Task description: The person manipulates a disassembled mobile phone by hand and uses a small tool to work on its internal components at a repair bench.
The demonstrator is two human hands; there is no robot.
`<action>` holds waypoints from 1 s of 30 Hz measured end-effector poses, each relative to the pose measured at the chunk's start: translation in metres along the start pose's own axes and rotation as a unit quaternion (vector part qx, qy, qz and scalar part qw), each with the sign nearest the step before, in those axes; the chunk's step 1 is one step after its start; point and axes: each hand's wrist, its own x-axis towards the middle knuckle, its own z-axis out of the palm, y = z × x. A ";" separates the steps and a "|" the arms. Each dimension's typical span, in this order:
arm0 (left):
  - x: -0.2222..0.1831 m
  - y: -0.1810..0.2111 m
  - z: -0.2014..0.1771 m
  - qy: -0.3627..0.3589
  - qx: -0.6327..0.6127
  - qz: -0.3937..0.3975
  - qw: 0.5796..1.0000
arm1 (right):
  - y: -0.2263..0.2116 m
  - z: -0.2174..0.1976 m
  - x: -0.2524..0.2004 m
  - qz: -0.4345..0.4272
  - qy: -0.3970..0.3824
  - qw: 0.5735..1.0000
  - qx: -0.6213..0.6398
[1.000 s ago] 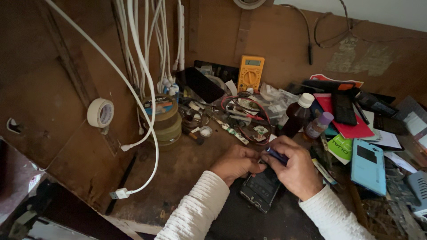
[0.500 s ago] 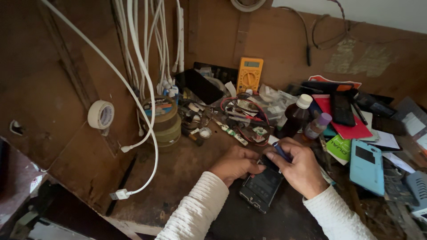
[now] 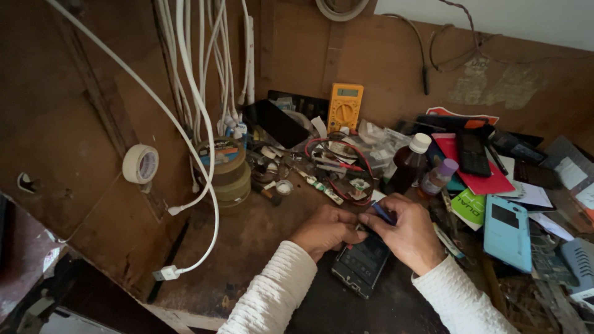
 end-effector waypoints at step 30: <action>0.007 -0.007 -0.001 -0.014 -0.002 -0.009 1.000 | 0.023 0.004 0.008 0.003 -0.056 0.994 0.092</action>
